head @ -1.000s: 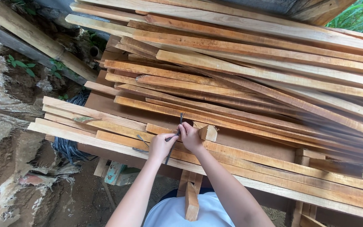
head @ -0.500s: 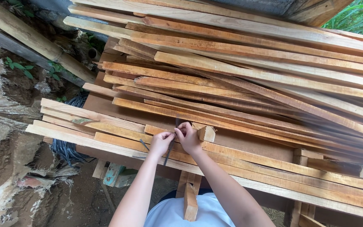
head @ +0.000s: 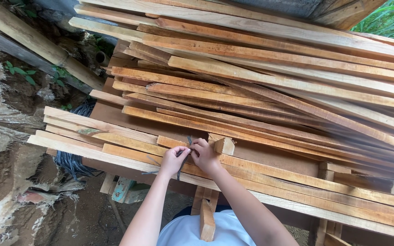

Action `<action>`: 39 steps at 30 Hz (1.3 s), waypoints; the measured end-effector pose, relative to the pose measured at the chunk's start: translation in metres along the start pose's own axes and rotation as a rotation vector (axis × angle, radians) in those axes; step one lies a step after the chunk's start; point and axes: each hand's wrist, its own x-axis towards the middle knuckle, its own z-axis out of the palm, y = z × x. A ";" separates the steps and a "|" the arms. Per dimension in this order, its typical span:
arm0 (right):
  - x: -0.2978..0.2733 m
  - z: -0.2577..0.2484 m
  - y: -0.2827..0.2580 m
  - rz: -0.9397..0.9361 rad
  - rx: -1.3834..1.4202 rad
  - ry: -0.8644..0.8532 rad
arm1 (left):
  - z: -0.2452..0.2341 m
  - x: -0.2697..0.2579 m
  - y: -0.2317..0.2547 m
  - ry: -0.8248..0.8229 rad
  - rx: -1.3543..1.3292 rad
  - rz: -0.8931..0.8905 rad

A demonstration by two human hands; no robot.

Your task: The person stacks thin wooden planks on a wooden workbench, aligning them carefully. They then use a black strap to tie the stack of planks together, securing them in place.

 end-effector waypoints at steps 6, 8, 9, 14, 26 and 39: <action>0.010 -0.009 0.005 -0.060 0.116 0.000 | 0.009 0.004 -0.018 0.085 0.056 0.035; 0.009 -0.008 0.002 -0.044 0.118 -0.003 | 0.010 0.006 -0.017 0.114 0.041 0.047; 0.007 -0.007 0.001 -0.024 0.122 -0.007 | 0.011 0.006 -0.018 0.142 0.025 0.056; 0.006 -0.003 0.005 0.020 0.122 -0.060 | 0.011 0.002 -0.016 0.162 0.054 0.051; 0.008 -0.013 0.006 0.026 0.225 -0.187 | 0.001 0.008 -0.012 0.067 -0.091 0.010; 0.016 -0.001 -0.006 0.204 0.285 0.094 | 0.007 0.010 -0.013 0.048 0.102 0.039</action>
